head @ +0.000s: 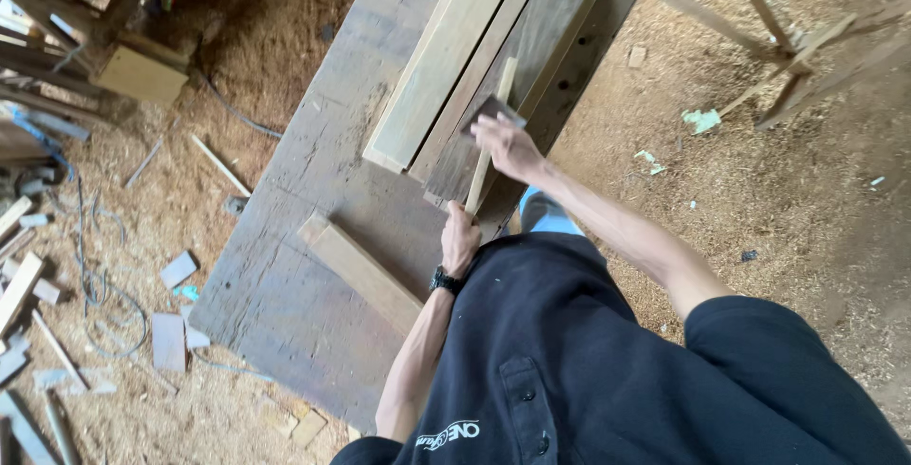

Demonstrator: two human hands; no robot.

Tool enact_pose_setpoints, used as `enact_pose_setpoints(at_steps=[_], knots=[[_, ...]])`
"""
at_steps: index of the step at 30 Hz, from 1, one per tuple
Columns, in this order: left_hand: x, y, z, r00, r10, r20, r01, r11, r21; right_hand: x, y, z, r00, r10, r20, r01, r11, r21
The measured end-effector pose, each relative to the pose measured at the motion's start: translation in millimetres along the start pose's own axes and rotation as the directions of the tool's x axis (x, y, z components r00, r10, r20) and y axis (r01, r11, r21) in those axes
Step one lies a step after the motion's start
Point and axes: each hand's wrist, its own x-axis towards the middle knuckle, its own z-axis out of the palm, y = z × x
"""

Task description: The person sands the surface and sides of a wooden plank using sandpaper, then sets it onto a stack and picks up another plank to sand its edges.

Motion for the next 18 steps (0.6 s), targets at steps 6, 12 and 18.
enact_pose_setpoints(at_steps=[6,12,18], knots=[[-4,8,6,0.999,0.008,-0.046,-0.008,1.000,0.006,-29,-19,-19,0.941,-0.324,0.098,0.298,0.930,0.216],[-5,14,5,0.998,-0.032,-0.051,0.032,0.999,0.006,24,53,-6,0.991,0.013,-0.130,-0.032,0.989,-0.146],[-2,7,5,0.998,-0.058,-0.024,0.058,0.998,0.017,-2,-10,11,0.951,-0.071,-0.300,0.074,0.997,-0.002]])
